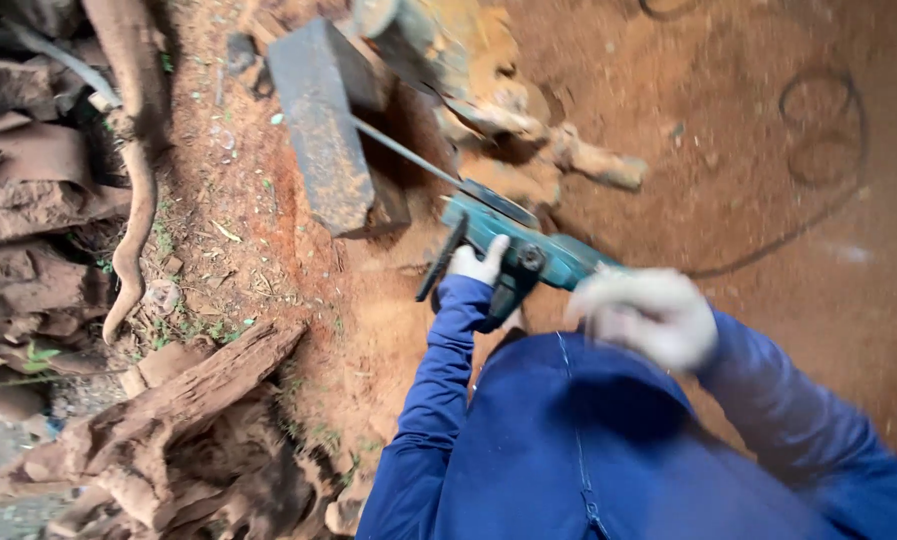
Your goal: Carving and shaping a large piece of wood using an electric chainsaw
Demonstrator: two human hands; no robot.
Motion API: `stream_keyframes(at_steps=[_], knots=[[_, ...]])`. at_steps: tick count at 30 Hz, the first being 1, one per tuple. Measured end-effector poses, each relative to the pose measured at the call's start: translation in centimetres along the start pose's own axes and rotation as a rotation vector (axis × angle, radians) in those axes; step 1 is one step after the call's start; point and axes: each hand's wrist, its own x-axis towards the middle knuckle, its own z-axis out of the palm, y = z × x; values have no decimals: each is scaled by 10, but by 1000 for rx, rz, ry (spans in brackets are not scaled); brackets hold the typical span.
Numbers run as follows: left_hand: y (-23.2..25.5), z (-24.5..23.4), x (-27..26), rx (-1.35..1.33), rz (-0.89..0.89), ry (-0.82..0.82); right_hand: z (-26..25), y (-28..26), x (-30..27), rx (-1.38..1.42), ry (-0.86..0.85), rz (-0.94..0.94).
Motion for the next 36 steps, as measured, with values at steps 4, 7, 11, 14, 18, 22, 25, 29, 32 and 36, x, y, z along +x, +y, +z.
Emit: stream_keyframes(at_steps=[4, 7, 11, 14, 18, 22, 25, 29, 32, 36], knots=[[4, 23, 0, 20, -54, 48, -29, -46, 4, 255, -61, -125], [2, 37, 2, 15, -92, 126, -44, -72, 13, 515, -155, -271], [7, 65, -9, -171, -26, 251, -67, -83, -3, 863, -258, -395], [5, 79, -7, -171, -23, 296, -85, 11, -29, 620, -283, -266], [10, 88, 3, -104, -39, 255, -123, 200, -53, -700, -193, 311], [42, 76, 8, -176, 48, 231, -110, 292, -104, -560, -421, 465], [84, 39, -13, -98, 85, 49, -101, 284, -95, -319, -318, 429], [89, 20, -1, -21, 113, 21, -88, 287, -96, -262, -251, 530], [89, 9, 11, 37, 139, 25, -79, 307, -87, -262, -191, 529], [77, 7, 40, 85, 141, 9, -70, 330, -88, -270, -159, 553]])
